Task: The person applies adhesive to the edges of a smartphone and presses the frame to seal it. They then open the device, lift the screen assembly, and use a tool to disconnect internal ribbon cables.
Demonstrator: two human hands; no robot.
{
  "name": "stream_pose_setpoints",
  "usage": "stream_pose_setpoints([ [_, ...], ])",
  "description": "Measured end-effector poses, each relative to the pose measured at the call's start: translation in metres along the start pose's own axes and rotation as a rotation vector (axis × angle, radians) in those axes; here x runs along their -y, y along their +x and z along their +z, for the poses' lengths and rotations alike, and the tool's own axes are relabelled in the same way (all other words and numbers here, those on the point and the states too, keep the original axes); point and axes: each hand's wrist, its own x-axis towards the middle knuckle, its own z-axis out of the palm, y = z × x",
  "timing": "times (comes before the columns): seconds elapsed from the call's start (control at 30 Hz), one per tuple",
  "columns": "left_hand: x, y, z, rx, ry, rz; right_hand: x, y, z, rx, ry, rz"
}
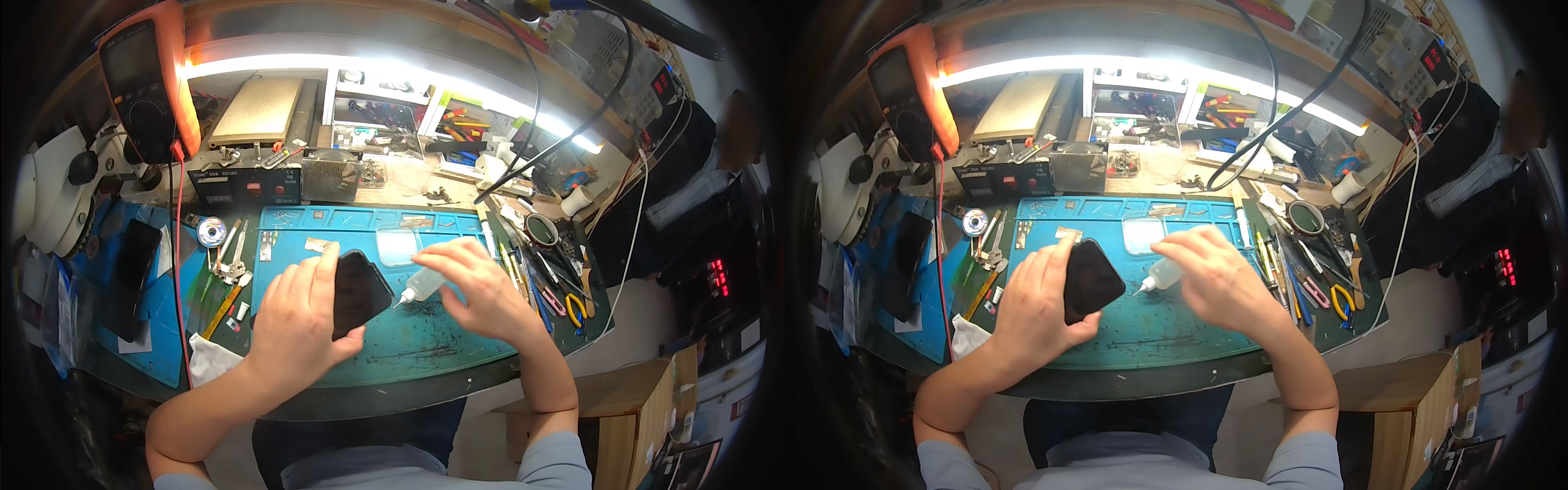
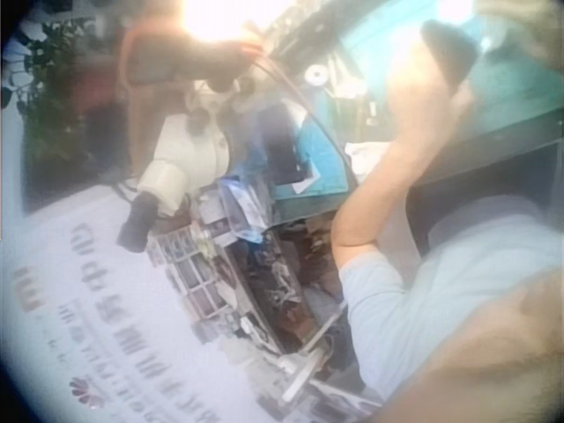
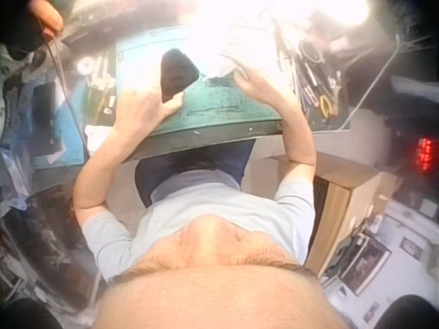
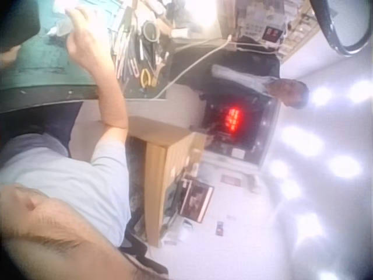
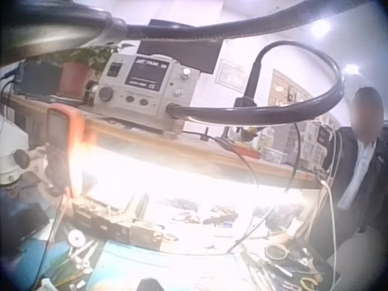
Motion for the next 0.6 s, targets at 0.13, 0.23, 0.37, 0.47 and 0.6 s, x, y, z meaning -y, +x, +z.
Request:
stream_pose_setpoints([
  [0.13, 0.007, 0.003, -0.001, -0.050, 0.001, -0.019, 0.002, -0.003, 0.007, 0.030, -0.094, -0.014],
  [0.23, 0.008, 0.002, -0.001, -0.071, -0.001, -0.023, -0.011, -0.008, 0.006, -0.173, 0.005, 0.126],
  [0.37, 0.007, 0.002, 0.001, -0.047, -0.035, -0.022, -0.037, -0.011, 0.020, -0.271, 0.429, 0.519],
  [0.47, 0.006, 0.000, 0.002, -0.018, -0.048, -0.032, -0.045, -0.010, 0.036, -0.210, 0.436, 0.573],
  [0.6, 0.005, -0.001, 0.002, 0.001, -0.069, -0.030, -0.029, -0.011, 0.030, -0.273, 0.275, 0.517],
])
